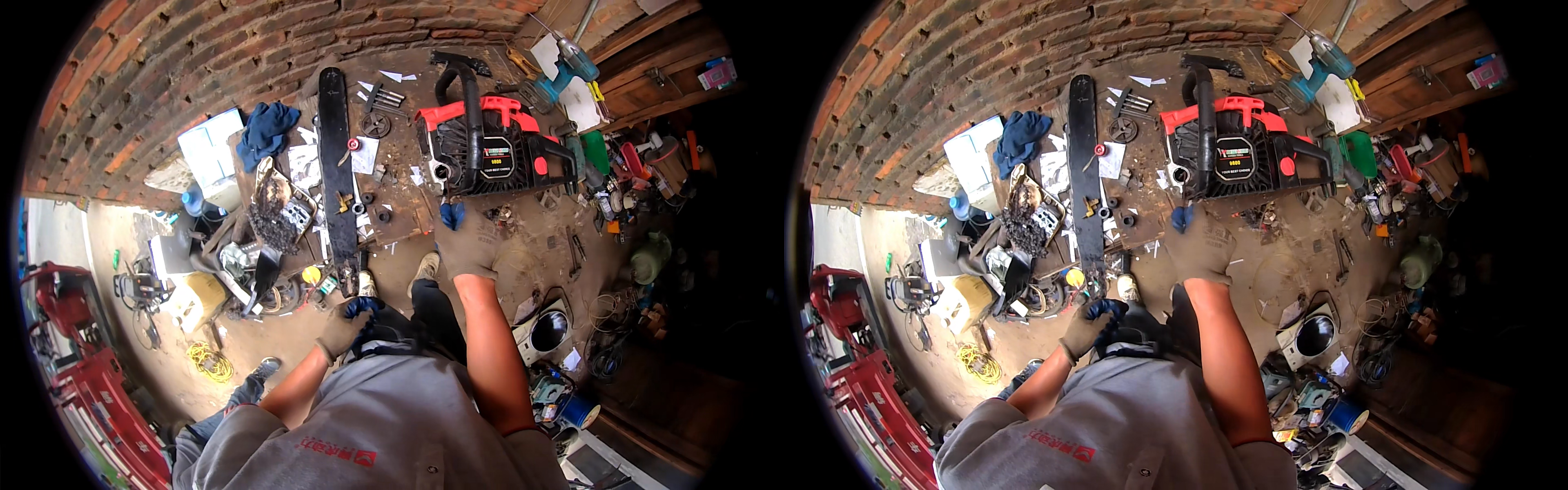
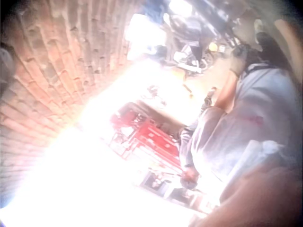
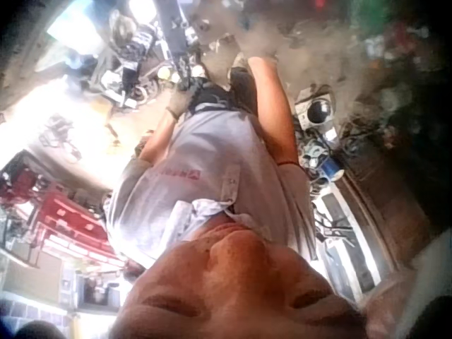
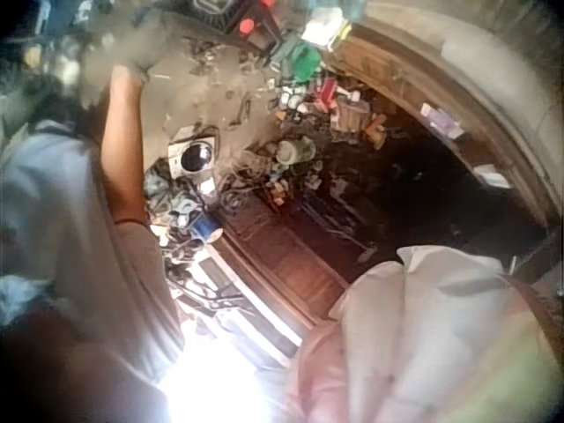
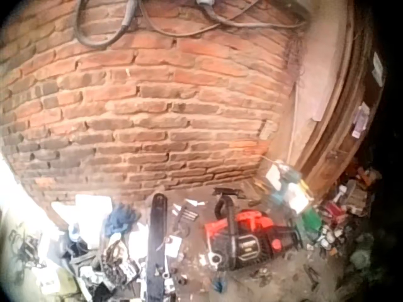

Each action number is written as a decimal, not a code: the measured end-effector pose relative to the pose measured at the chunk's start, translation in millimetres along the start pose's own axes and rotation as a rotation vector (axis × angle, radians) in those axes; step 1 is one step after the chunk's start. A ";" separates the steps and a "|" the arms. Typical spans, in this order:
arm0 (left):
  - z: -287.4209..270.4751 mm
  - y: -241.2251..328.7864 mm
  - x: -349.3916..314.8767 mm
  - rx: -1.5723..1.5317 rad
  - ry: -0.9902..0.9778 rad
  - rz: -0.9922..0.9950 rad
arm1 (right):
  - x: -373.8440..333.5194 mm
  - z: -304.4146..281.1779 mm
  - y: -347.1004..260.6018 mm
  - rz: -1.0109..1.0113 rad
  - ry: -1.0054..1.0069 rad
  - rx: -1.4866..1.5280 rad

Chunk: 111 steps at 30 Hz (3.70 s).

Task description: The person assembles a chainsaw engine on a cluttered workbench. They use a power drill to secure the engine casing, then attach the red fuel tank and black handle. The person wipes the engine components with a blue cloth and adjusts the assembly before placing the drill back on the table.

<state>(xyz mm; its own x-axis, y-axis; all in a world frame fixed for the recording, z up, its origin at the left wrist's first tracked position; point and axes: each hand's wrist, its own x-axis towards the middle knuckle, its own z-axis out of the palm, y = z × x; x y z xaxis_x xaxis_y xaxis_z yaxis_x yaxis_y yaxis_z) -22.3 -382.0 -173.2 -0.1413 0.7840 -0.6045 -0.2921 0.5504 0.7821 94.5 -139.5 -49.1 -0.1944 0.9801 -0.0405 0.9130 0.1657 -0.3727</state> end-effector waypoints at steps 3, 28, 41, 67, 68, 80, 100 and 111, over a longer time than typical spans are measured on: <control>-2.0 -7.1 3.0 -0.001 -0.005 0.006 | 7.7 12.1 3.8 -0.012 0.000 -0.026; -9.4 46.2 3.2 -0.047 0.055 0.032 | -13.9 1.7 -1.4 -0.222 0.155 -0.040; 15.0 130.6 18.9 -0.110 -0.226 0.362 | -24.4 -61.2 49.4 -0.746 -0.452 0.407; 242.9 220.8 49.1 -0.666 0.520 0.417 | 139.7 -121.5 139.4 -0.095 -1.535 1.219; 245.2 222.2 48.2 -0.656 0.554 0.420 | 141.3 -121.5 143.9 -0.083 -1.547 1.193; 69.0 226.0 141.5 1.017 1.206 0.366 | 254.4 -139.7 210.4 -0.106 -0.554 1.234; 35.7 271.5 175.4 0.923 0.852 0.258 | 353.2 -82.7 210.9 -0.327 -0.403 0.594; 88.0 278.6 102.0 -0.268 0.090 0.605 | 204.3 -134.7 -30.9 -1.569 -0.681 0.088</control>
<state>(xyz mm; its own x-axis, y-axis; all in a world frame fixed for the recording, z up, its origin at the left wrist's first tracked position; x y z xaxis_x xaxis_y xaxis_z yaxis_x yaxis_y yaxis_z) -34.8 -123.4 -3.7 -0.4293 0.8987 -0.0900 -0.3595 -0.0786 0.9298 74.9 70.3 78.9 -0.9443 -0.3270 0.0369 -0.3033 0.8214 -0.4831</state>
